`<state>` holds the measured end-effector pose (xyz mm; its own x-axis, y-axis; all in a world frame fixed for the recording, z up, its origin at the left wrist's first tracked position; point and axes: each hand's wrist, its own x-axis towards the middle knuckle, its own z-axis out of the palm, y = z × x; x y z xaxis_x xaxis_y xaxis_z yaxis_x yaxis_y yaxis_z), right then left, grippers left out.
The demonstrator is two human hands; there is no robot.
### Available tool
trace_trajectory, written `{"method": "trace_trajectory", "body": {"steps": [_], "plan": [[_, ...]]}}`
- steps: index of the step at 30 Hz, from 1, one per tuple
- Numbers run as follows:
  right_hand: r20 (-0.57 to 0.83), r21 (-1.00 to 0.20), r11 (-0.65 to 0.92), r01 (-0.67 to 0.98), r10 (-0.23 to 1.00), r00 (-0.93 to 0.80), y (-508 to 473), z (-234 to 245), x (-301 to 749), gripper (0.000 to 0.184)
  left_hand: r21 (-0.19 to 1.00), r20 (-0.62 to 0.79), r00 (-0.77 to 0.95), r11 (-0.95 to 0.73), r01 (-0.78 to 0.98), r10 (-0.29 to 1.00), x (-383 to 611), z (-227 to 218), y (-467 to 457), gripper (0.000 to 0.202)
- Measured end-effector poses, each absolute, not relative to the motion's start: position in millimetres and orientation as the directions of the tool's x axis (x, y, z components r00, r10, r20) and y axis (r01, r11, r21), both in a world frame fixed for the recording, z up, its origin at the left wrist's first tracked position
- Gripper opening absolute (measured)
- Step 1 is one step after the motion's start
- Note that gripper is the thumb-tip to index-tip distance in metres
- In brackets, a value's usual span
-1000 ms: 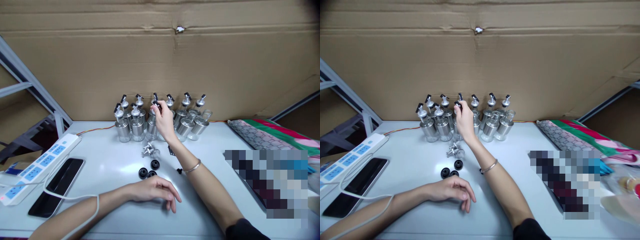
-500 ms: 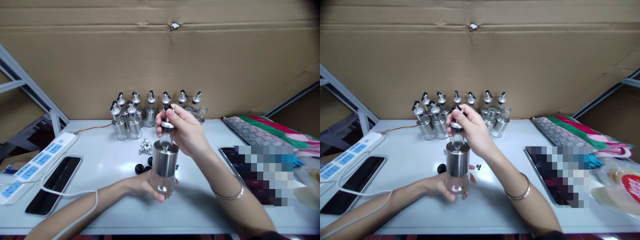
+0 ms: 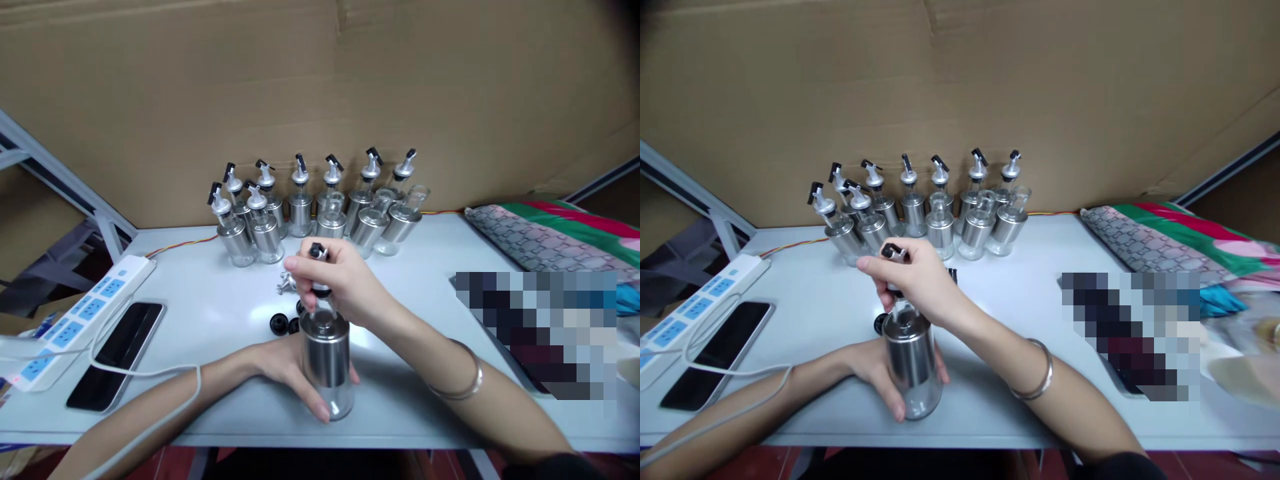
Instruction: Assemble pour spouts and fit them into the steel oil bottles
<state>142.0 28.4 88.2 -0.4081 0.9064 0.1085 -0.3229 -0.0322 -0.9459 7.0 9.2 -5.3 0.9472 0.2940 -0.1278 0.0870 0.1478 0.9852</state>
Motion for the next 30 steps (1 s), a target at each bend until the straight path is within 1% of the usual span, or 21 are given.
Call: {"method": "trace_trajectory", "body": {"steps": [2,3,4,5,6,7,8,9,11,13,15,18,20,22,24,26,28,30], "plan": [[0.086,-0.976,-0.007,-0.216,0.903,-0.421,27.8,87.2,139.2,0.034,0.984,-0.137,0.941,0.149,0.094,0.31,6.6,-4.6,7.2,0.063],[0.097,-0.992,0.055,-0.115,0.912,-0.399,27.8,88.1,139.4,0.03,0.983,-0.142,0.934,0.156,0.095,0.327,6.4,-4.5,6.3,0.063],[0.127,-0.989,0.146,0.025,0.924,-0.361,28.0,89.8,140.7,0.025,0.982,-0.149,0.928,0.165,0.096,0.342,6.4,-4.3,5.7,0.063],[0.174,-0.949,0.245,0.2,0.932,-0.318,28.4,92.0,142.9,0.02,0.98,-0.153,0.923,0.176,0.095,0.354,6.5,-4.1,5.4,0.062],[0.224,-0.865,0.324,0.383,0.933,-0.283,28.8,94.2,145.9,0.016,0.978,-0.157,0.92,0.187,0.094,0.358,6.8,-3.7,5.4,0.061],[0.259,-0.757,0.366,0.541,0.929,-0.266,29.2,96.2,149.3,0.016,0.976,-0.159,0.921,0.2,0.092,0.355,7.1,-3.3,5.5,0.06],[0.267,-0.657,0.377,0.653,0.926,-0.266,29.7,97.8,152.6,0.019,0.973,-0.161,0.924,0.211,0.09,0.346,7.4,-3.0,5.8,0.059],[0.253,-0.582,0.373,0.722,0.927,-0.276,30.2,98.7,155.5,0.023,0.972,-0.16,0.928,0.219,0.089,0.336,7.7,-2.9,6.2,0.059],[0.206,-0.507,0.368,0.779,0.93,-0.305,31.5,99.2,159.2,0.027,0.969,-0.158,0.935,0.23,0.086,0.318,7.5,-3.5,6.7,0.059],[0.195,-0.491,0.383,0.782,0.924,-0.33,32.9,98.6,159.8,0.024,0.965,-0.156,0.94,0.25,0.08,0.302,6.5,-5.2,7.0,0.06],[0.209,-0.513,0.407,0.756,0.913,-0.35,34.4,97.9,158.3,0.02,0.961,-0.157,0.948,0.266,0.081,0.277,5.1,-6.8,7.0,0.061],[0.241,-0.613,0.455,0.646,0.886,-0.397,37.1,96.8,156.3,0.022,0.963,-0.156,0.955,0.253,0.091,0.251,3.7,-7.4,7.2,0.062],[0.255,-0.7,0.479,0.529,0.86,-0.442,39.9,94.8,157.1,0.025,0.965,-0.154,0.958,0.245,0.093,0.241,3.6,-6.6,7.7,0.062],[0.252,-0.789,0.471,0.395,0.834,-0.49,43.8,91.1,159.2,0.027,0.964,-0.151,0.961,0.25,0.091,0.23,4.1,-5.7,8.3,0.062],[0.229,-0.872,0.413,0.263,0.819,-0.527,48.2,86.0,161.5,0.028,0.959,-0.155,0.965,0.266,0.096,0.213,4.9,-4.9,8.9,0.061],[0.19,-0.942,0.311,0.127,0.805,-0.562,52.7,80.6,162.7,0.029,0.954,-0.165,0.966,0.282,0.104,0.199,5.7,-4.1,9.4,0.06],[0.156,-0.982,0.186,-0.013,0.78,-0.607,57.1,75.4,163.1,0.03,0.949,-0.17,0.967,0.296,0.108,0.192,6.5,-3.2,9.7,0.06],[0.136,-0.989,0.067,-0.129,0.738,-0.661,61.3,70.4,163.2,0.032,0.943,-0.168,0.969,0.315,0.104,0.182,7.2,-2.4,10.0,0.059]]}}
